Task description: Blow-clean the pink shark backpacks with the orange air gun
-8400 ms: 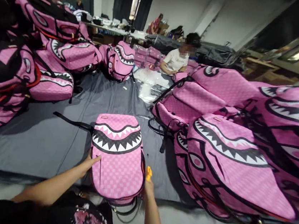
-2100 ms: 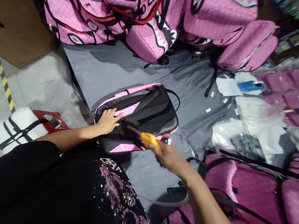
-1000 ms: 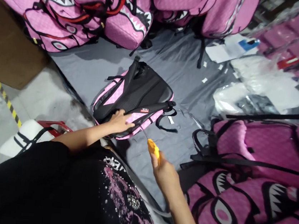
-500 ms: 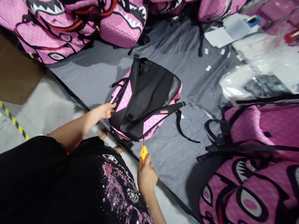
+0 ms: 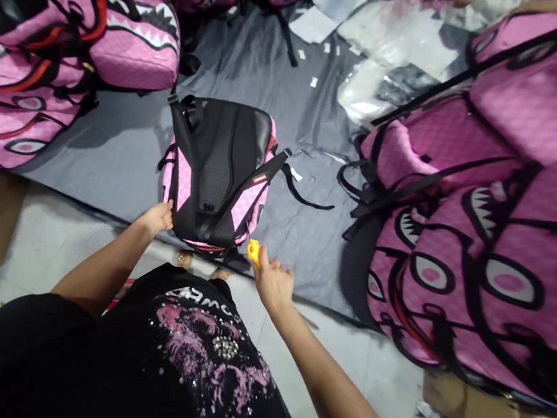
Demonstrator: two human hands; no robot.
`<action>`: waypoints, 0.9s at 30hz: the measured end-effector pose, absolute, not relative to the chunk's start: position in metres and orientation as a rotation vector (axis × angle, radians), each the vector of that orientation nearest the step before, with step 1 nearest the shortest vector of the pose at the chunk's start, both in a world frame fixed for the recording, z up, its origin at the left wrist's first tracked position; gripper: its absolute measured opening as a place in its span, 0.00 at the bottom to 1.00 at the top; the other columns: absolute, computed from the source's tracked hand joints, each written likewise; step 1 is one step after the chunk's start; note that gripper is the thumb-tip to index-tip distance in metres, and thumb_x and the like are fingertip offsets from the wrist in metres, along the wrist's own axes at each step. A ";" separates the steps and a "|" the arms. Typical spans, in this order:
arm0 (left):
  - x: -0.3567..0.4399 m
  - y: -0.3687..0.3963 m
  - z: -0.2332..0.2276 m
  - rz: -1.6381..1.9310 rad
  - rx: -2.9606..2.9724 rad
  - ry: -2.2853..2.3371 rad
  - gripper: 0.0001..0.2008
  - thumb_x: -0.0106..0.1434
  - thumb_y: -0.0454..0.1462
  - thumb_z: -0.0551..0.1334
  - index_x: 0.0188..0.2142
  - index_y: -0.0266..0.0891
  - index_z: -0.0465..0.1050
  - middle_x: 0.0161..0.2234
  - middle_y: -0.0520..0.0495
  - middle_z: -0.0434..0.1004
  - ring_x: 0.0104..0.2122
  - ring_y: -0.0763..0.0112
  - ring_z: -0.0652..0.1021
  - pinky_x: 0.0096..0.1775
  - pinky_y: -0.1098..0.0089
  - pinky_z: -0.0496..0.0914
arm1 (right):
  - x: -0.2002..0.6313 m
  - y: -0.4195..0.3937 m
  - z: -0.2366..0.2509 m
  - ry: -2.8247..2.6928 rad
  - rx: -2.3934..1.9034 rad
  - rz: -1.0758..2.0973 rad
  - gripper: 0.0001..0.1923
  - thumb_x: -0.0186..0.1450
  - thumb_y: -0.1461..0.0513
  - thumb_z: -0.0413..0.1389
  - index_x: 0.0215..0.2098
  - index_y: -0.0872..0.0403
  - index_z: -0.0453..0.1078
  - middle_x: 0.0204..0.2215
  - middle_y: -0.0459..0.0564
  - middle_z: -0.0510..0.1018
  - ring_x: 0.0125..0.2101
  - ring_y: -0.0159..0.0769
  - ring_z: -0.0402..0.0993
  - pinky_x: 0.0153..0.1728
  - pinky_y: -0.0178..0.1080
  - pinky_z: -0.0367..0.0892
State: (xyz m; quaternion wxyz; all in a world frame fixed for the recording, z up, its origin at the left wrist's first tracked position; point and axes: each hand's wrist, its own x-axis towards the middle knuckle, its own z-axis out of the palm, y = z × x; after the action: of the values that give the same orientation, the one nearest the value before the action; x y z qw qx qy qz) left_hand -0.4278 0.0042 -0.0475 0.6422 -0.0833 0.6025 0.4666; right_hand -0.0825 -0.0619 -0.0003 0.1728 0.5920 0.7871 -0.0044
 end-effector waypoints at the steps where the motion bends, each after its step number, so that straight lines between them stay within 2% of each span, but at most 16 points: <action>1: -0.427 0.005 -0.045 1.041 -0.189 1.388 0.12 0.73 0.37 0.47 0.43 0.38 0.68 0.20 0.50 0.74 0.17 0.69 0.73 0.24 0.71 0.68 | -0.083 -0.055 -0.010 2.244 1.685 -0.029 0.29 0.74 0.51 0.43 0.68 0.56 0.53 0.35 0.59 0.76 0.35 0.43 0.76 0.36 0.39 0.62; 3: -0.423 0.004 -0.038 1.027 -0.176 1.397 0.13 0.73 0.39 0.48 0.45 0.37 0.69 0.23 0.48 0.77 0.19 0.68 0.76 0.27 0.69 0.71 | -0.085 -0.045 -0.032 2.262 1.720 -0.084 0.30 0.74 0.51 0.42 0.69 0.56 0.51 0.37 0.59 0.76 0.37 0.42 0.76 0.38 0.39 0.63; 6: -0.417 0.000 -0.030 1.103 -0.079 1.205 0.22 0.72 0.47 0.49 0.51 0.33 0.70 0.31 0.42 0.81 0.30 0.62 0.82 0.38 0.63 0.75 | -0.088 -0.040 -0.059 2.291 1.787 -0.161 0.32 0.74 0.50 0.42 0.70 0.58 0.49 0.37 0.58 0.76 0.36 0.40 0.77 0.36 0.37 0.64; 9: -0.415 -0.003 -0.030 1.146 0.043 0.948 0.32 0.71 0.53 0.46 0.57 0.28 0.67 0.39 0.34 0.82 0.41 0.55 0.82 0.49 0.56 0.73 | -0.088 -0.040 -0.067 2.312 1.817 -0.182 0.32 0.74 0.51 0.43 0.70 0.59 0.49 0.36 0.58 0.77 0.35 0.40 0.78 0.34 0.36 0.65; 11: -0.418 -0.005 -0.035 1.159 0.091 0.875 0.33 0.71 0.53 0.45 0.59 0.28 0.66 0.42 0.33 0.82 0.45 0.54 0.81 0.53 0.54 0.70 | -0.086 -0.038 -0.063 2.298 1.804 -0.204 0.30 0.74 0.52 0.42 0.69 0.59 0.51 0.35 0.58 0.78 0.34 0.41 0.79 0.32 0.36 0.65; 14: -0.423 -0.005 -0.042 1.189 0.142 0.807 0.33 0.70 0.53 0.48 0.61 0.29 0.65 0.45 0.33 0.81 0.49 0.53 0.79 0.56 0.53 0.68 | -0.085 -0.035 -0.050 2.257 1.791 -0.218 0.29 0.75 0.53 0.42 0.68 0.59 0.52 0.35 0.58 0.79 0.33 0.41 0.80 0.30 0.35 0.65; 19: -0.427 -0.005 -0.045 1.168 0.220 0.644 0.40 0.65 0.59 0.53 0.61 0.28 0.64 0.50 0.30 0.78 0.55 0.48 0.75 0.60 0.50 0.63 | -0.086 -0.047 -0.030 2.209 1.860 -0.268 0.28 0.74 0.53 0.45 0.68 0.56 0.53 0.35 0.56 0.81 0.31 0.40 0.80 0.28 0.34 0.64; 23: -0.423 -0.005 -0.044 1.174 0.221 0.575 0.41 0.63 0.61 0.54 0.60 0.27 0.66 0.49 0.30 0.78 0.56 0.47 0.74 0.60 0.50 0.63 | -0.086 -0.063 -0.022 2.137 1.958 -0.353 0.27 0.73 0.53 0.46 0.67 0.54 0.54 0.32 0.54 0.81 0.30 0.41 0.80 0.28 0.34 0.64; 27: -0.418 -0.002 -0.045 1.146 0.199 0.563 0.41 0.63 0.61 0.54 0.59 0.27 0.68 0.49 0.30 0.79 0.54 0.47 0.75 0.60 0.49 0.64 | -0.092 -0.066 -0.015 2.044 2.063 -0.417 0.26 0.74 0.53 0.45 0.67 0.54 0.56 0.32 0.55 0.81 0.30 0.42 0.79 0.29 0.36 0.63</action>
State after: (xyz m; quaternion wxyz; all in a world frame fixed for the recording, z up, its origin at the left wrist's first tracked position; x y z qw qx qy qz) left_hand -0.4178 -0.0021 -0.0448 0.7983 0.0929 0.2624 0.5340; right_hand -0.0925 -0.0656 -0.0146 0.1037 0.6994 0.6929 -0.1414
